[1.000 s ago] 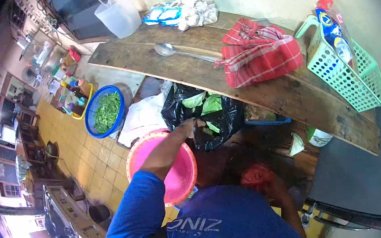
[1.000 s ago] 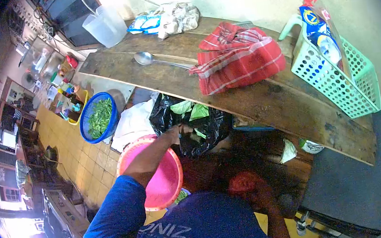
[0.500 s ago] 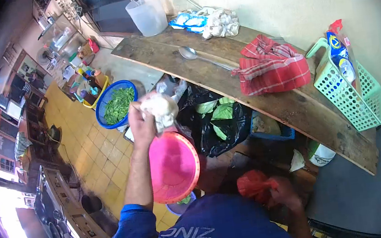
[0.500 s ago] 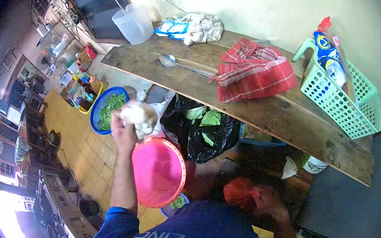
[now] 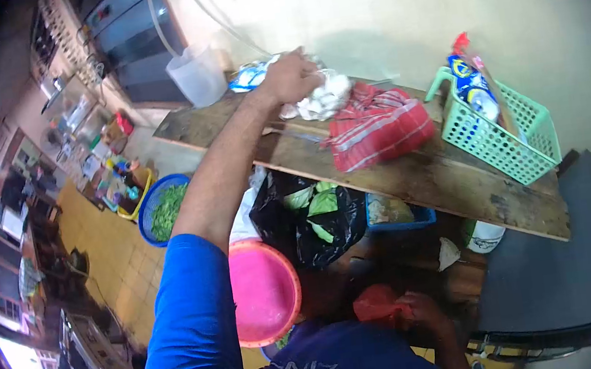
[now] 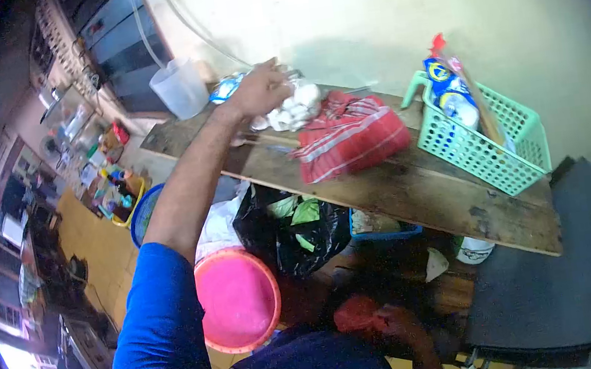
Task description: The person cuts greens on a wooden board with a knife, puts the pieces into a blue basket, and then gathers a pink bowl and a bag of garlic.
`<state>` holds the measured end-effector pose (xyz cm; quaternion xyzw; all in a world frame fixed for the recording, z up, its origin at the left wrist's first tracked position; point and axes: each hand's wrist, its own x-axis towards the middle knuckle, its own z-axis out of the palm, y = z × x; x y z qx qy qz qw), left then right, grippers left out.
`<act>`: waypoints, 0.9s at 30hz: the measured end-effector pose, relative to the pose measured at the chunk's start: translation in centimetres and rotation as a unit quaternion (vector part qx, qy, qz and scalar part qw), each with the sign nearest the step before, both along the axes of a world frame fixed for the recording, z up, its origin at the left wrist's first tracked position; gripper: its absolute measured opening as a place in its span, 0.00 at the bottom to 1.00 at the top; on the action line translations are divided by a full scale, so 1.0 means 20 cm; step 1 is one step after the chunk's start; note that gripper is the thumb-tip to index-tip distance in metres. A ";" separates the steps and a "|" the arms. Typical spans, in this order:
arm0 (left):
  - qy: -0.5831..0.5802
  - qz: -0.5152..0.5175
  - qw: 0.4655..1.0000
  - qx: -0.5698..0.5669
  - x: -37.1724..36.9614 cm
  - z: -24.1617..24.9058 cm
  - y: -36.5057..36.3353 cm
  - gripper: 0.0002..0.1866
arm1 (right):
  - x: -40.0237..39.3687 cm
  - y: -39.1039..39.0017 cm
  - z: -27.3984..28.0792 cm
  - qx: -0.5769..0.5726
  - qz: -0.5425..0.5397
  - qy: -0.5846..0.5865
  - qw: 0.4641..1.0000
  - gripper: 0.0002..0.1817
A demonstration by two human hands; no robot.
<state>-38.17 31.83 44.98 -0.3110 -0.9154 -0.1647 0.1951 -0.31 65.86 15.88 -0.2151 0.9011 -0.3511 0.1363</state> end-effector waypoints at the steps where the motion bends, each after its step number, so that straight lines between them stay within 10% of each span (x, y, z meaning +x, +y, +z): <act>1: 0.002 -0.012 1.000 -0.002 -0.06 0.00 0.03 0.15 | 0.04 0.01 -0.01 -0.002 -0.012 0.002 1.000 0.17; 4: -0.208 0.059 0.976 0.032 -0.21 0.01 0.07 0.15 | 0.17 -0.01 0.09 0.019 -0.052 -0.051 0.997 0.15; 10: -0.140 0.095 0.981 0.093 -0.25 -0.02 0.10 0.16 | 0.22 -0.04 0.15 -0.196 -0.137 -0.041 0.970 0.14; 13: -0.154 0.086 0.973 0.147 -0.20 -0.03 0.11 0.16 | 0.20 0.03 0.13 -0.304 -0.329 -0.511 0.734 0.12; 17: -0.096 0.160 0.976 0.114 -0.02 0.02 0.11 0.14 | 0.23 0.13 -0.27 -0.355 -0.287 -0.348 0.819 0.11; 19: 0.117 0.144 0.978 0.098 -0.12 -0.12 0.05 0.13 | 0.27 0.26 -0.70 -0.351 -0.276 -0.317 0.836 0.11; 21: 0.067 0.121 0.958 0.252 0.06 -0.08 0.04 0.13 | 0.28 0.36 -0.96 -0.317 -0.243 -0.314 0.862 0.11; 24: 0.089 0.050 0.906 0.411 0.31 -0.04 -0.02 0.09 | 0.22 0.19 -0.23 -0.116 -0.060 -0.150 0.980 0.12; 27: -0.065 0.010 0.798 0.599 0.72 -0.04 -0.11 0.10 | 0.20 0.28 -0.55 -0.038 -0.021 -0.045 0.998 0.12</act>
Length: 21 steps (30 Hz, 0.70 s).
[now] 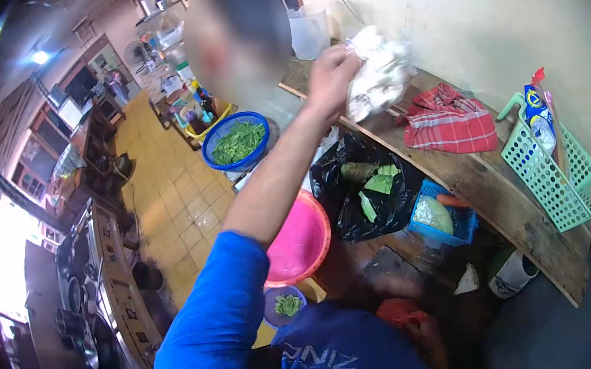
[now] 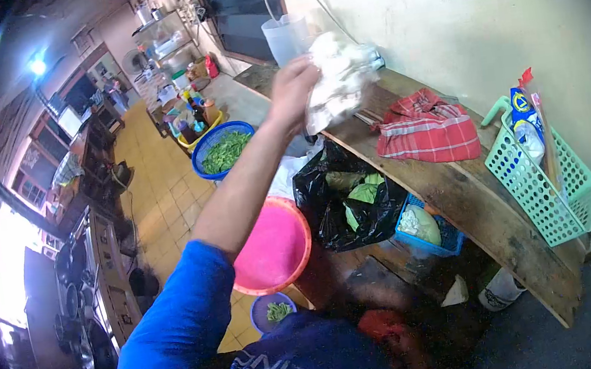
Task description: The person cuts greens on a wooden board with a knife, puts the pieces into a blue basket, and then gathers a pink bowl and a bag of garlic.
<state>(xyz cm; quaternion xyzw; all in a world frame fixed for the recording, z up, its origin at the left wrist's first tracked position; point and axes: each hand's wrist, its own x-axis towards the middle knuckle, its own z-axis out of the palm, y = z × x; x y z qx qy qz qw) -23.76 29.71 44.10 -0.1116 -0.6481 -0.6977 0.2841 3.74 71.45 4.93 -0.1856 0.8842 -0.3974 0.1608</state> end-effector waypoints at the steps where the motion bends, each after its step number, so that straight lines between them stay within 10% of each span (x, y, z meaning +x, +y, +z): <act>1: -0.020 -0.034 0.997 0.067 0.19 -0.02 -0.04 0.12 | -0.01 0.01 -0.01 -0.002 0.007 -0.001 1.000 0.12; 5: -0.137 0.033 0.950 0.277 0.95 -0.20 -0.08 0.17 | -0.01 -0.12 0.43 -0.023 -0.056 -0.117 0.991 0.20; 11: -0.349 0.177 0.880 0.271 1.72 -0.85 -0.04 0.15 | -0.02 -0.04 0.23 -0.034 -0.035 -0.013 0.999 0.15; 13: -0.306 -0.096 0.889 0.327 1.83 -0.93 0.05 0.17 | 0.05 -0.13 0.34 -0.115 -0.082 0.025 0.990 0.12; 16: -0.386 -0.051 0.865 0.317 1.86 -1.14 0.12 0.17 | 0.19 -0.20 0.53 -0.092 -0.127 0.073 0.985 0.13; 21: -0.368 -0.328 0.824 0.280 1.73 -1.13 0.03 0.15 | 0.54 -0.40 0.59 -0.125 -0.310 0.037 0.942 0.14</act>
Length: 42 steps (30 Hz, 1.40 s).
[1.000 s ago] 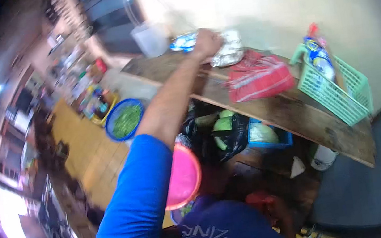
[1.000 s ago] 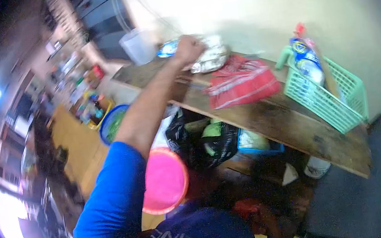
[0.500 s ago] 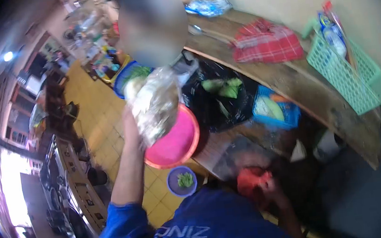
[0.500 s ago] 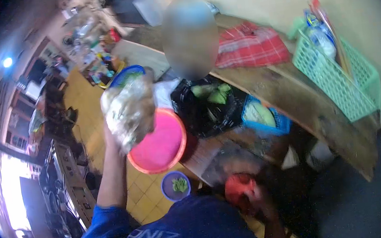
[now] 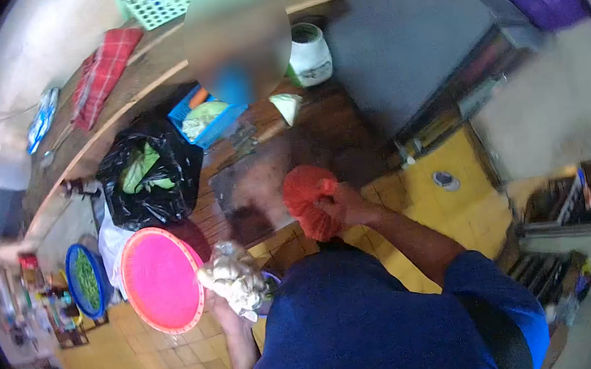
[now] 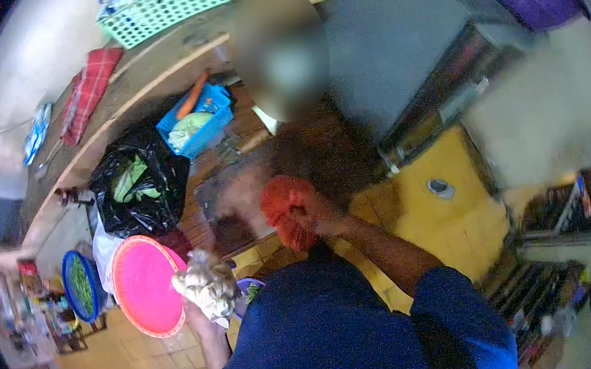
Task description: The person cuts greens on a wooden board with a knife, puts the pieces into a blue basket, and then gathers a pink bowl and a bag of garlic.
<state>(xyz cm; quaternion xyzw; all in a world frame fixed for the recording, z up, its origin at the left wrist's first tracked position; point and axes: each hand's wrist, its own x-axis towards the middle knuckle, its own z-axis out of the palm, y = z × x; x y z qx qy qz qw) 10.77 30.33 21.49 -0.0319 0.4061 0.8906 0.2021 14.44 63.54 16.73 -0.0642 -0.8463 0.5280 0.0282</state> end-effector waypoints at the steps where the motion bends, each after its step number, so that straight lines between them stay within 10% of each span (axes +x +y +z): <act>1: 0.014 -0.030 0.999 -0.025 -0.02 -0.06 -0.05 0.15 | 0.10 -0.05 -0.05 0.001 -0.022 -0.004 1.000 0.14; 5: -0.009 -0.099 0.991 -0.091 -0.02 -0.18 -0.09 0.15 | 0.64 -0.17 -0.11 0.083 -0.182 0.036 0.979 0.13; 9: -0.035 -0.169 0.976 -0.132 0.00 -0.16 -0.08 0.15 | 1.30 -0.27 -0.47 -0.070 -0.348 -0.062 0.933 0.11; 15: -0.028 -0.318 0.940 -0.115 0.29 -0.28 0.05 0.14 | 2.47 -0.54 -1.11 -0.069 -0.657 -0.177 0.729 0.09; 22: -0.021 -0.417 0.897 -0.149 0.60 -0.31 0.55 0.15 | 3.28 -0.83 -1.41 0.042 -0.701 -0.393 0.594 0.21; 25: -0.066 -0.473 0.870 -0.120 0.83 -0.37 0.88 0.18 | 3.66 -0.90 -1.46 0.039 -0.537 -0.508 0.672 0.28; 28: -0.095 -0.518 0.844 -0.099 1.21 -0.30 1.27 0.17 | 3.78 -0.89 -1.14 -0.230 -0.574 -0.323 0.716 0.32; 37: -0.084 -0.670 0.735 0.053 2.01 -0.52 2.32 0.18 | 4.13 -0.97 -1.52 -0.238 -0.732 -0.053 0.636 0.31; 39: -0.116 -0.659 0.742 0.031 2.11 -0.50 2.43 0.21 | 4.09 -0.95 -1.34 -0.064 -0.827 -0.273 0.487 0.24; 42: -0.242 -0.684 0.687 0.042 2.16 -0.64 2.71 0.24 | 4.13 -0.98 -1.66 0.040 -0.762 -0.489 0.423 0.15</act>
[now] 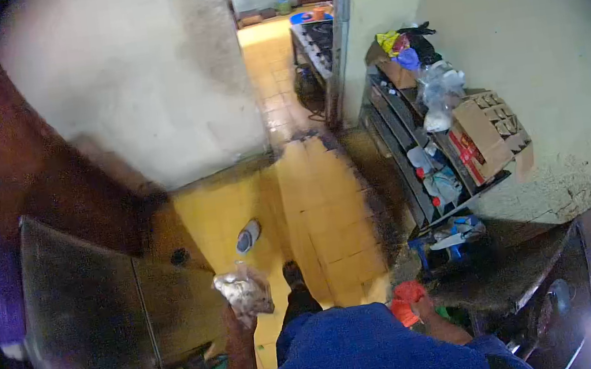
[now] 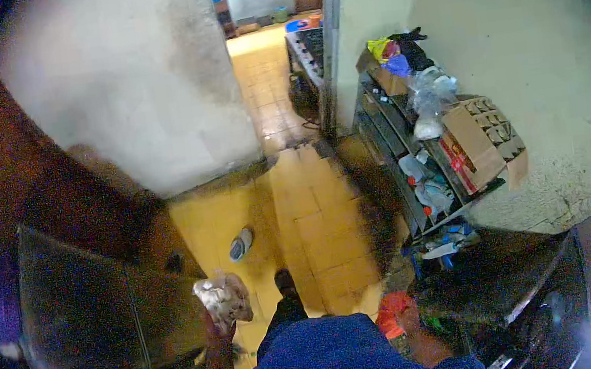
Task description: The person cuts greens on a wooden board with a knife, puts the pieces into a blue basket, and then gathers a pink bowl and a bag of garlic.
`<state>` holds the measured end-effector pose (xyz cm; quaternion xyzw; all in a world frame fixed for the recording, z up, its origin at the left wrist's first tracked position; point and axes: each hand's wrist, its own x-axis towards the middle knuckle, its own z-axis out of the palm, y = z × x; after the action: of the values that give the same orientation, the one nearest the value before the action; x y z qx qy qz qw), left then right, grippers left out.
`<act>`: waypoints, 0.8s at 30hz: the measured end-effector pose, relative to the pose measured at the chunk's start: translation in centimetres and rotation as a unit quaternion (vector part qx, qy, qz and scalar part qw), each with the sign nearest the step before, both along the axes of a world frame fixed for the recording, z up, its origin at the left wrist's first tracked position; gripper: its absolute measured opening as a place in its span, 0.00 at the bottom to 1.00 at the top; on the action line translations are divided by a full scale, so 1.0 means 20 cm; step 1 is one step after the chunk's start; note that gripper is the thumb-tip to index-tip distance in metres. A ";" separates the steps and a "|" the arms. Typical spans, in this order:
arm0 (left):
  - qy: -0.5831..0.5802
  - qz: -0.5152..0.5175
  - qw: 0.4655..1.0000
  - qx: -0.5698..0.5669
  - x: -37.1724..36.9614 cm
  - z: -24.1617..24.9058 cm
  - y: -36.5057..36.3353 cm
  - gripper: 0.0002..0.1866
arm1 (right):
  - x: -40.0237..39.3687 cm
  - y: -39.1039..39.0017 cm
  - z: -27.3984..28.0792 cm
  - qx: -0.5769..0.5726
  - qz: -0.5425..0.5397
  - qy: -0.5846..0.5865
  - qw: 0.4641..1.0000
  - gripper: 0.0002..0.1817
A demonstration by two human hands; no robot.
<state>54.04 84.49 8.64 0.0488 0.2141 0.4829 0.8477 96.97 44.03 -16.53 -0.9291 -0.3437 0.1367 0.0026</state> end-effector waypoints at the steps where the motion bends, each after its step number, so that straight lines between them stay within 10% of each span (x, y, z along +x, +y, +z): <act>1: -0.003 -0.011 1.000 0.002 0.04 -0.04 0.09 0.24 | 0.06 -0.05 -0.11 0.002 -0.011 -0.003 1.000 0.15; 8: 0.056 -0.102 0.988 0.103 0.44 -0.08 0.85 0.20 | 0.21 0.53 0.37 -0.020 -0.137 0.371 0.918 0.19; 24: 0.130 -0.224 0.966 -0.017 1.53 0.25 2.36 0.22 | 0.93 2.00 0.42 -0.016 -0.180 0.343 0.922 0.29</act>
<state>84.57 131.67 13.60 0.1438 0.3146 0.2659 0.8998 115.53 84.02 -8.16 -0.8716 -0.1461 0.4495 0.1302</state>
